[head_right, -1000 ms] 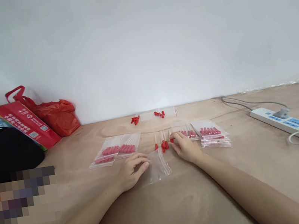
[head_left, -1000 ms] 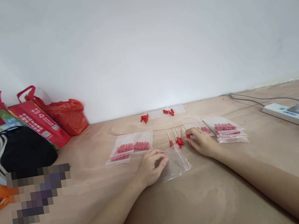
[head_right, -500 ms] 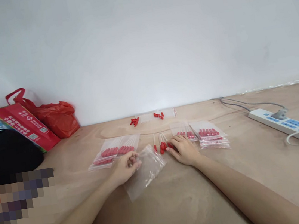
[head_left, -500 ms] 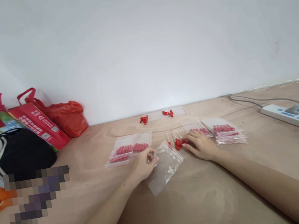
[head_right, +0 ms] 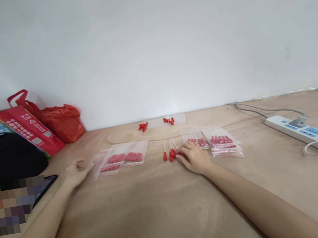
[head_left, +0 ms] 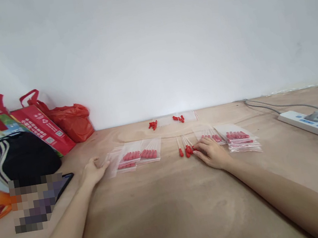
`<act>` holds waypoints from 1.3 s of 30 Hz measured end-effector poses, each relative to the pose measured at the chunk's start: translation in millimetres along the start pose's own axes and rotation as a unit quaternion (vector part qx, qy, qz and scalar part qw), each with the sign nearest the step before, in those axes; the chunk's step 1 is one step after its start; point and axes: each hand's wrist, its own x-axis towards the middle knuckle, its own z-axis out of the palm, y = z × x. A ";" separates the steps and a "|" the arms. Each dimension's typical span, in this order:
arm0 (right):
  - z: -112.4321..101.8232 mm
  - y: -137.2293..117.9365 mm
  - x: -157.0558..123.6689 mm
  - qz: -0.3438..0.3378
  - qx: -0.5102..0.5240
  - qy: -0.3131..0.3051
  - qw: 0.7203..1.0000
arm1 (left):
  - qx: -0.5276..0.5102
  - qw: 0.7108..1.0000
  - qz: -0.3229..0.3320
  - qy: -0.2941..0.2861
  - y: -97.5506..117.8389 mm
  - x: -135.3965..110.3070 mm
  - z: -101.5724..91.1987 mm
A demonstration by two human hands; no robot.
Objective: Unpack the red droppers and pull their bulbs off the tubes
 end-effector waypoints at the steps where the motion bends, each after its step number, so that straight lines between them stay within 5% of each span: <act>1: 0.2 0.3 -0.1 -0.001 0.001 0.002 1.000 | 0.012 0.999 0.038 0.019 6.8 -6.0 -0.7; 3: 0.4 0.4 -0.3 -0.003 0.002 0.008 1.000 | 0.024 0.983 0.176 0.054 27.2 -19.4 -0.6; 6: 0.0 -0.2 -0.7 -0.006 0.004 0.013 1.000 | -0.001 0.904 0.426 -0.031 61.7 -39.3 6.0; 8: -0.5 -0.7 -0.8 -0.010 0.006 0.016 1.000 | 0.013 0.861 0.506 -0.045 79.1 -48.2 14.4; 11: -1.4 -1.4 -0.6 -0.018 0.004 0.020 1.000 | 0.043 0.837 0.544 -0.043 94.0 -53.6 28.0; 20: -3.8 -22.4 -3.7 -0.063 -0.015 0.023 0.998 | 0.055 0.857 0.509 -0.056 128.6 -93.3 32.5; 25: 6.8 -41.5 -1.2 -0.079 0.014 0.026 0.996 | 0.022 0.906 0.387 -0.169 146.1 -103.2 20.0; 30: 20.3 -54.0 8.8 -0.080 0.025 0.041 0.996 | -0.062 0.914 0.298 -0.269 148.1 -96.4 20.0; 39: 33.3 -66.3 23.5 -0.109 0.024 0.045 0.993 | -0.168 0.913 0.221 -0.298 141.5 -95.4 30.1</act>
